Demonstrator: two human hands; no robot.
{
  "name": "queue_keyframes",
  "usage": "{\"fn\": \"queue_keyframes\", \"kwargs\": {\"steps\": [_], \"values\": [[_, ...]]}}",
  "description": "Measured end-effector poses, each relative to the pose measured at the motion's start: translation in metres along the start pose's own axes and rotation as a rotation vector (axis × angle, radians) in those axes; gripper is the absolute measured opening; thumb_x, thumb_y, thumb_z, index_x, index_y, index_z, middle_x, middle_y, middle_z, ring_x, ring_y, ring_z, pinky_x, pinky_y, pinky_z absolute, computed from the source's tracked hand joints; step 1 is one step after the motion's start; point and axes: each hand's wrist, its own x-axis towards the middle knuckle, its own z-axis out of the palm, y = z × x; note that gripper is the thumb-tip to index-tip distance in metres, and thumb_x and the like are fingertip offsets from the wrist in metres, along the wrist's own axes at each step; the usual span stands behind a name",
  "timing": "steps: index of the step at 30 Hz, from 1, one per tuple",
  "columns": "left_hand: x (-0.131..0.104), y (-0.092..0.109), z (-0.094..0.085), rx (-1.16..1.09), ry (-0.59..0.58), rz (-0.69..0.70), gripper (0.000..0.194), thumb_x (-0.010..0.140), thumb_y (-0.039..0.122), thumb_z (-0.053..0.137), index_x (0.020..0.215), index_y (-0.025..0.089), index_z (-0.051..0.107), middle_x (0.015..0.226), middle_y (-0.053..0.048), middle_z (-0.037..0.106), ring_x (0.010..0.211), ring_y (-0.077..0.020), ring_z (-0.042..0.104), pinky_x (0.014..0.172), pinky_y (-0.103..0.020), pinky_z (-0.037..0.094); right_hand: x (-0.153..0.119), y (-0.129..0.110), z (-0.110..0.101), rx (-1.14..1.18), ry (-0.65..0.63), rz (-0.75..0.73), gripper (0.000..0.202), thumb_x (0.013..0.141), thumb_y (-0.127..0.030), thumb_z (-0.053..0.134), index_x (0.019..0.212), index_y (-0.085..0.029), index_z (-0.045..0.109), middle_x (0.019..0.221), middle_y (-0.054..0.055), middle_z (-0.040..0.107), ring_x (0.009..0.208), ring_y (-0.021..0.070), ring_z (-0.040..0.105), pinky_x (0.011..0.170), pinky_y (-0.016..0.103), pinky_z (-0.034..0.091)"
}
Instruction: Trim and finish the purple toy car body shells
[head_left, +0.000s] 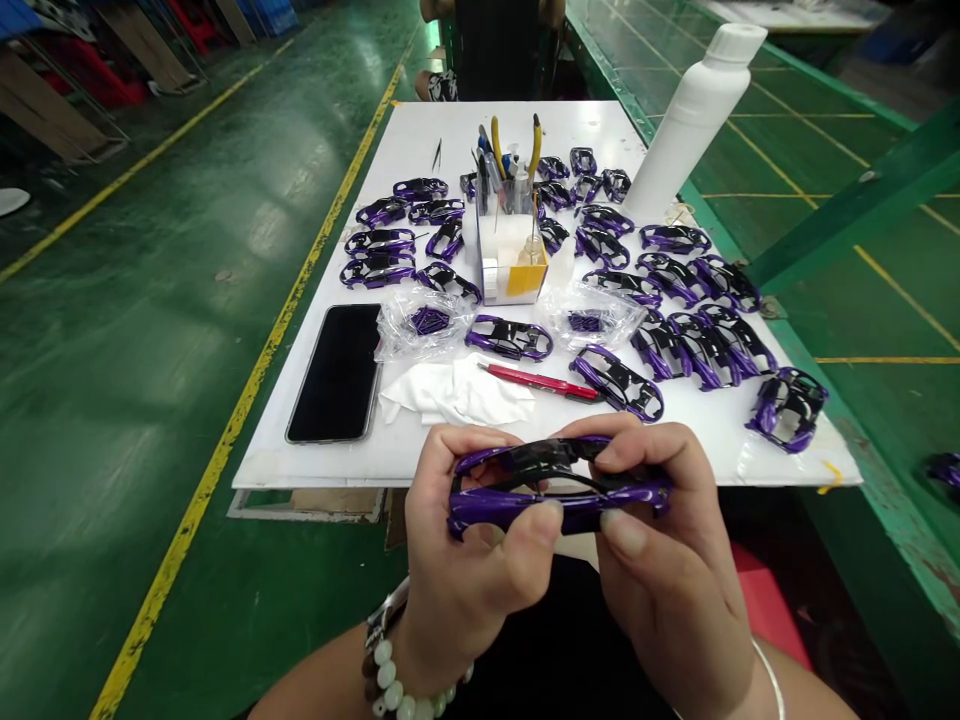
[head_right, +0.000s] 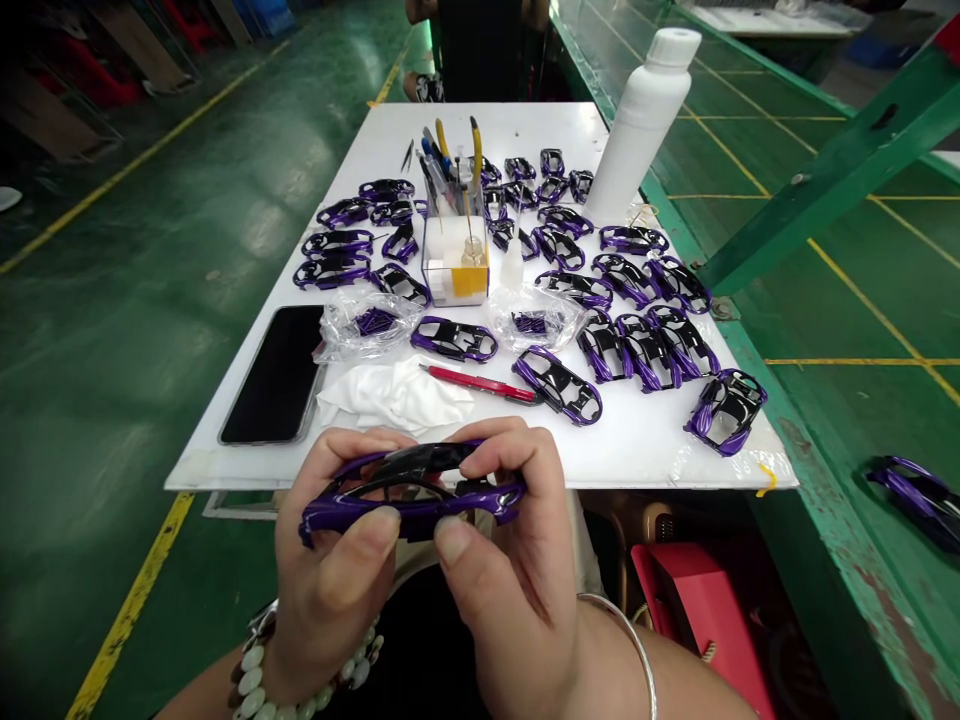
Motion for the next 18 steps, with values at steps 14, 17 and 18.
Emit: {"fn": "queue_keyframes", "kwargs": {"steps": [14, 17, 18], "values": [[0.005, 0.004, -0.012, -0.060, -0.126, -0.155, 0.039, 0.071, 0.032, 0.092, 0.100, 0.025, 0.066, 0.090, -0.001, 0.075, 0.079, -0.0151, 0.072, 0.071, -0.020, 0.060, 0.007, 0.003, -0.024, -0.064, -0.115, 0.009, 0.012, 0.100, -0.032, 0.063, 0.111, -0.031, 0.060, 0.111, 0.003, 0.064, 0.093, 0.0200, 0.064, 0.079, 0.030, 0.057], [0.007, 0.016, -0.016, -0.034, -0.184, -0.145, 0.040, 0.071, 0.030, 0.092, 0.103, 0.026, 0.068, 0.092, -0.002, 0.078, 0.082, -0.0173, 0.076, 0.073, -0.020, 0.061, 0.010, -0.005, -0.042, -0.087, -0.286, 0.096, 0.045, 0.092, -0.043, 0.074, 0.131, -0.032, 0.056, 0.120, 0.008, 0.067, 0.103, 0.0258, 0.068, 0.085, 0.037, 0.060], [0.008, 0.020, -0.017, -0.017, -0.220, -0.134, 0.042, 0.070, 0.029, 0.093, 0.104, 0.027, 0.069, 0.092, -0.002, 0.079, 0.082, -0.0179, 0.077, 0.073, -0.020, 0.062, 0.010, -0.008, -0.049, -0.145, -0.325, 0.106, 0.053, 0.089, -0.044, 0.078, 0.136, -0.031, 0.055, 0.124, 0.009, 0.066, 0.108, 0.0278, 0.068, 0.089, 0.040, 0.059]]}}
